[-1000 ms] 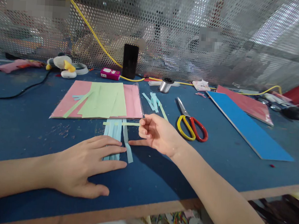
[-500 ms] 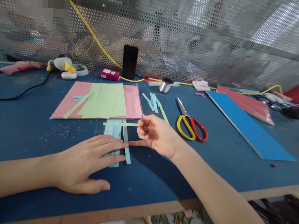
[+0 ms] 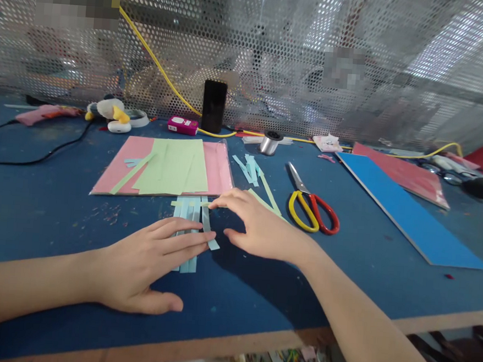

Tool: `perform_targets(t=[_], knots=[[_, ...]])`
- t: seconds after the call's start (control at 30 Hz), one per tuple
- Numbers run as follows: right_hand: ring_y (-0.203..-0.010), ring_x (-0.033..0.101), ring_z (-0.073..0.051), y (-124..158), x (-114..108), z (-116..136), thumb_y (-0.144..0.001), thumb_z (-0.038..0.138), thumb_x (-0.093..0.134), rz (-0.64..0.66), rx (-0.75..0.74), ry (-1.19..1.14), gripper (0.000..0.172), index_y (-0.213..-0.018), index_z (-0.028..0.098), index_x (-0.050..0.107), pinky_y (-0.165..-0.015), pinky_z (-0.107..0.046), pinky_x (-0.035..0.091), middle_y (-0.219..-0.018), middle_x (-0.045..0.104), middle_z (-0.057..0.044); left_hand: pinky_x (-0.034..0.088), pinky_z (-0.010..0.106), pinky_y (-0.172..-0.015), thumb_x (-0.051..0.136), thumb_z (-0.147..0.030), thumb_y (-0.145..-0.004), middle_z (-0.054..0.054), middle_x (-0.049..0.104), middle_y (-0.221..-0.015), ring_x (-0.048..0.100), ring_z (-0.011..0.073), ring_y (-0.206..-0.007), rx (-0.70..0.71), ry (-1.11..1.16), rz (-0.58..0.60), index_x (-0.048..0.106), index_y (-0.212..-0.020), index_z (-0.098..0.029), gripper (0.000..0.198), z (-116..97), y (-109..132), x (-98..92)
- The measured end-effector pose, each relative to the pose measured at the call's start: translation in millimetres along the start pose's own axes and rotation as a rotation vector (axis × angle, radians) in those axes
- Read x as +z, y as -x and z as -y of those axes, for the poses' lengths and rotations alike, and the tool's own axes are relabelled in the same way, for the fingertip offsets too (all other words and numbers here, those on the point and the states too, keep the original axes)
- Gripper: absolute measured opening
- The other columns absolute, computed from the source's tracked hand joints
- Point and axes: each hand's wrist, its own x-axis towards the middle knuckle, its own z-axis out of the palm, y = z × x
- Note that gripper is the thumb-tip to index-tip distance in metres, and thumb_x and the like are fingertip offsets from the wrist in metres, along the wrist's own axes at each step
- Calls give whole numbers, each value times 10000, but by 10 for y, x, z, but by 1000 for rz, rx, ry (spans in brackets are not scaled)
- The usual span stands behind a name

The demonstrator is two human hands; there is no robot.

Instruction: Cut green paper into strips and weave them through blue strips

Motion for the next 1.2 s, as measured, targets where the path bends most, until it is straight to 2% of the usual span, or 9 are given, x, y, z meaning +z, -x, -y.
perform_targets(t=[0.03, 0.1, 0.27, 0.37, 0.43, 0.53, 0.63, 0.8, 1.2], knots=[[-1207, 512, -276, 7, 21, 1, -796, 187, 673, 3, -79, 153, 492, -1275, 259, 591, -1063, -482, 405, -1320, 558, -92, 371, 520, -1099, 471, -629, -923, 157, 420, -1531, 393, 374, -1363, 4, -2, -4, 453, -1417, -77, 741, 4, 2, -1], [-1253, 493, -292, 4, 88, -2, -812, 173, 669, -28, -183, 330, 532, -1330, 237, 568, -1063, -487, 407, -1364, 541, -116, 375, 513, -1097, 469, -631, -922, 164, 434, -1519, 399, 370, -1358, 7, -4, -18, 451, -1414, -72, 745, 11, 3, 0], [-1037, 619, -261, -47, 271, -53, -914, 113, 520, -153, -333, 446, 315, -1197, 172, 646, -893, -423, 523, -1138, 671, -134, 402, 496, -1078, 495, -566, -936, 172, 483, -1477, 420, 361, -1348, -2, 3, -44, 455, -1408, -98, 667, 0, 0, 9], [-945, 635, -252, -79, 332, -89, -960, 122, 465, -203, -391, 524, 267, -1137, 125, 666, -834, -393, 535, -1044, 706, -147, 405, 480, -1075, 508, -510, -945, 178, 477, -1479, 439, 339, -1339, 13, 13, -71, 464, -1393, -111, 601, -16, 9, -1], [-894, 636, -249, -104, 363, -108, -981, 138, 456, -225, -413, 597, 257, -1113, 91, 671, -808, -385, 531, -979, 719, -152, 414, 472, -1060, 490, -455, -958, 175, 514, -1439, 476, 320, -1304, -3, 30, -117, 527, -1305, -124, 481, -4, 23, -19], [-839, 621, -240, -152, 408, -131, -989, 131, 460, -255, -425, 721, 248, -1085, 74, 681, -765, -374, 514, -903, 716, -136, 440, 465, -1017, 429, -358, -980, 156, 589, -1333, 530, 296, -1231, -156, 28, -203, 581, -1176, -146, 326, 81, 39, -44], [-782, 595, -233, -193, 447, -139, -982, 114, 479, -296, -439, 840, 232, -1039, 62, 698, -707, -364, 493, -814, 691, -115, 430, 477, -1038, 401, -318, -998, 150, 586, -1344, 522, 294, -1250, -294, -58, -219, 557, -1276, -141, 365, 229, 38, -41], [-790, 583, -217, -208, 469, -116, -1005, 125, 451, -298, -468, 878, 271, -956, 84, 715, -708, -350, 491, -774, 671, -100, 408, 464, -1106, 393, -324, -1006, 153, 547, -1418, 491, 289, -1321, -269, -112, -131, 524, -1374, -103, 449, 389, 28, 30], [-773, 562, -212, -228, 495, -92, -978, 77, 479, -280, -491, 975, 277, -854, 71, 726, -713, -346, 491, -739, 653, -95, 423, 435, -1111, 379, -366, -1014, 154, 564, -1393, 503, 276, -1309, -252, -94, -100, 523, -1376, -94, 476, 380, 45, 54]])
